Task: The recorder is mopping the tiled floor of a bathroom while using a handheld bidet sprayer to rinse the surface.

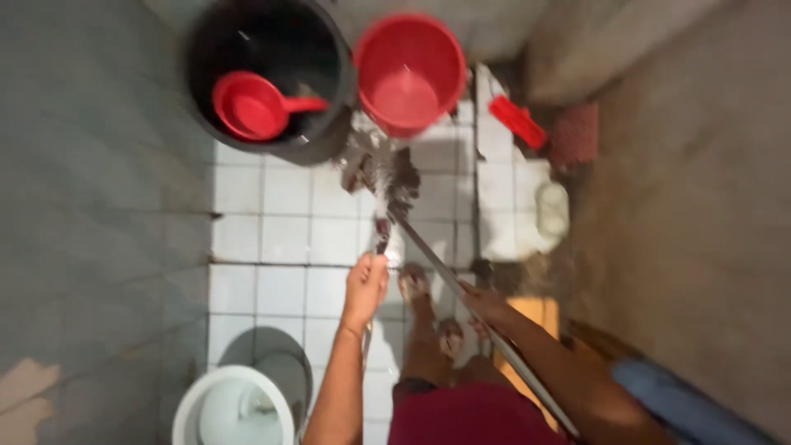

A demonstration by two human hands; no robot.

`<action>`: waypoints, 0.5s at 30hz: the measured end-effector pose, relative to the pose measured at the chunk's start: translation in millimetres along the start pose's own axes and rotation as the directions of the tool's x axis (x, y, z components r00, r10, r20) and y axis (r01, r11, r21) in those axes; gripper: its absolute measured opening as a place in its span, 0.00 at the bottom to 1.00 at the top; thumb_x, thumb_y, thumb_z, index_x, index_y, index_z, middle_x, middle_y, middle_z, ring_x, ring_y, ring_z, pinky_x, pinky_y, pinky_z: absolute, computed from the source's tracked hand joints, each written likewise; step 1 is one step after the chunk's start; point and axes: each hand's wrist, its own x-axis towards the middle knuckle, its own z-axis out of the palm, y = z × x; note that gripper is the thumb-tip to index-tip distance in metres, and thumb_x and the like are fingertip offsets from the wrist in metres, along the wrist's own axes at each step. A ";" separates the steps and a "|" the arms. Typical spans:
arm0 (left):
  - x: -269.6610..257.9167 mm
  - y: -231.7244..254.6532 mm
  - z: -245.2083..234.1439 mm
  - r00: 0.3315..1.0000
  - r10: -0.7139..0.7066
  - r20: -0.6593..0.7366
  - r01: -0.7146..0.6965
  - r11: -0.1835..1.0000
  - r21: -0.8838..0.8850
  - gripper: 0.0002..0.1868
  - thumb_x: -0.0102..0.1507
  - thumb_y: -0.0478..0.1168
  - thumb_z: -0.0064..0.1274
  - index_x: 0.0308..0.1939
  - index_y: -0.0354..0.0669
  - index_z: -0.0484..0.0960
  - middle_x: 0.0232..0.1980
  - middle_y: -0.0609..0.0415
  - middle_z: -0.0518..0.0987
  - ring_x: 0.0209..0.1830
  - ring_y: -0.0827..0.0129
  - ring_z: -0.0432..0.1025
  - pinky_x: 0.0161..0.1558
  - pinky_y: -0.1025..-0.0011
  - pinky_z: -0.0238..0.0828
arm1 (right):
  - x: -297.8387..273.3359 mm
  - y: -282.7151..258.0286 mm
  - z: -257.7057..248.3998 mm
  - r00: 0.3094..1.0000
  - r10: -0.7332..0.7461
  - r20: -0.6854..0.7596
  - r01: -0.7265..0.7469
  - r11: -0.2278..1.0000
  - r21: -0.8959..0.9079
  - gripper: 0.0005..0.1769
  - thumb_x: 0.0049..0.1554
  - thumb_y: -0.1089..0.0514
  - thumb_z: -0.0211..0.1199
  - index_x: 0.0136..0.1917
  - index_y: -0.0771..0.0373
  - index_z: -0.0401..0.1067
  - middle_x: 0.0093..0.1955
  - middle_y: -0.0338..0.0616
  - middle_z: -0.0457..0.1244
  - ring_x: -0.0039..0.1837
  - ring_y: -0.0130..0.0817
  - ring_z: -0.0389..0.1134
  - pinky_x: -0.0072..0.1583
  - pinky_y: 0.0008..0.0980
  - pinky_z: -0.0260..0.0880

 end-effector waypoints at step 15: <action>10.4 51.2 -35.2 0.996 -0.069 -0.057 0.065 0.995 -0.072 0.10 0.68 0.43 0.50 0.37 0.42 0.76 0.20 0.63 0.64 0.14 0.80 0.54 0.16 0.76 0.46 | -70.3 52.6 -123.9 0.999 -0.026 -0.026 0.012 0.903 -0.430 0.36 0.63 0.40 0.51 0.82 0.41 0.51 0.28 0.51 0.64 0.25 0.38 0.64 0.30 0.34 0.65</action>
